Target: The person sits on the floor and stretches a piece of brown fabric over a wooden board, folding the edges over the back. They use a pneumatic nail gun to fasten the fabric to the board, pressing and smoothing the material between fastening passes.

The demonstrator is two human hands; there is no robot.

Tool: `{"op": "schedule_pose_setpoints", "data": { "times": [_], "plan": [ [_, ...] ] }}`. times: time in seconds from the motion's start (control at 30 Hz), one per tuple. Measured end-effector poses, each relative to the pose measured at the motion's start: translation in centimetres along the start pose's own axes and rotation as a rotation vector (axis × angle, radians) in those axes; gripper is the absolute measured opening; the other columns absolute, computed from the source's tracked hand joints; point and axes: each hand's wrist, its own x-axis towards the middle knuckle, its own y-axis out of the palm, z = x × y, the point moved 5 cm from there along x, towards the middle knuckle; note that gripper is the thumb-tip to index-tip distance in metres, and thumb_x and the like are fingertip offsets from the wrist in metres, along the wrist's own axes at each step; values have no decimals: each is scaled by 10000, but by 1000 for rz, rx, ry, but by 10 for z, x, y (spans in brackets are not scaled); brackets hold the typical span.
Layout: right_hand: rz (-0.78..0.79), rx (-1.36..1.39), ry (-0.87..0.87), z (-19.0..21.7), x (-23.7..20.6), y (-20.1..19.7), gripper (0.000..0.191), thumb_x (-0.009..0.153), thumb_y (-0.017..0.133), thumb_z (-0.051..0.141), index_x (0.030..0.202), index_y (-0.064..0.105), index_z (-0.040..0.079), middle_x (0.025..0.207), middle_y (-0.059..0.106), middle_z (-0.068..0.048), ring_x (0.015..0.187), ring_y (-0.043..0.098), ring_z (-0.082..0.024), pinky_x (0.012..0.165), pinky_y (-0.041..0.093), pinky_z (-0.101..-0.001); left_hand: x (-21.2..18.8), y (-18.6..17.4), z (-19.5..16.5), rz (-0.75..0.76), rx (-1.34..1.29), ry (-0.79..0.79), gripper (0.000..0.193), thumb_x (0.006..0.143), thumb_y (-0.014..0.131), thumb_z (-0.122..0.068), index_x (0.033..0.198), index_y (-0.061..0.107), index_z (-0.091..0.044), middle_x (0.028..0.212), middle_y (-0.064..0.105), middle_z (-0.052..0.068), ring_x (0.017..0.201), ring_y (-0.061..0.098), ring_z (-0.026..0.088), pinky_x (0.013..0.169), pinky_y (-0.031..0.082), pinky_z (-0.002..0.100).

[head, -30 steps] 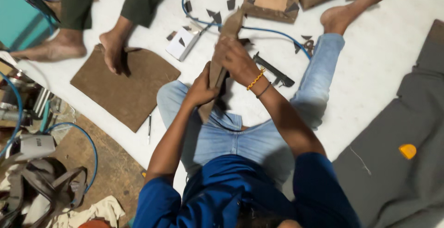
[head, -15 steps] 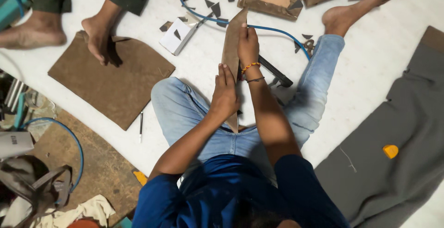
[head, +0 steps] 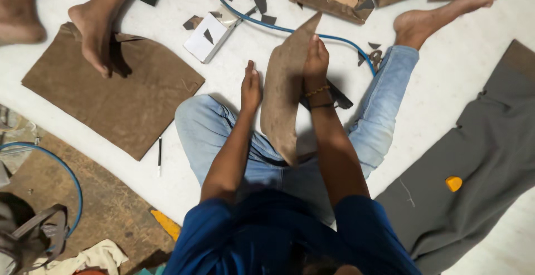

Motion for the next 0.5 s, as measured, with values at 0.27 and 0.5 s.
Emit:
{"op": "schedule_pose_setpoints", "data": {
  "times": [0.27,0.5],
  "plan": [
    [-48,-183,80,-27,5,-33,458,1195,432,372,1039,640,-5,919,576,-36,845,487,-119,793,466,-317,34,62,-21,238,329,331,605,1163,225,-400,1654,258,-48,1752,207,122,1631,156,317,1347,80,439],
    [204,717,227,-36,-29,-25,316,1077,433,283,1308,542,97,1241,626,-35,1211,588,-184,1076,504,-357,5,109,-104,432,699,566,601,1048,455,-383,1551,409,-56,1671,273,143,1549,197,398,1220,188,552]
  ]
}}
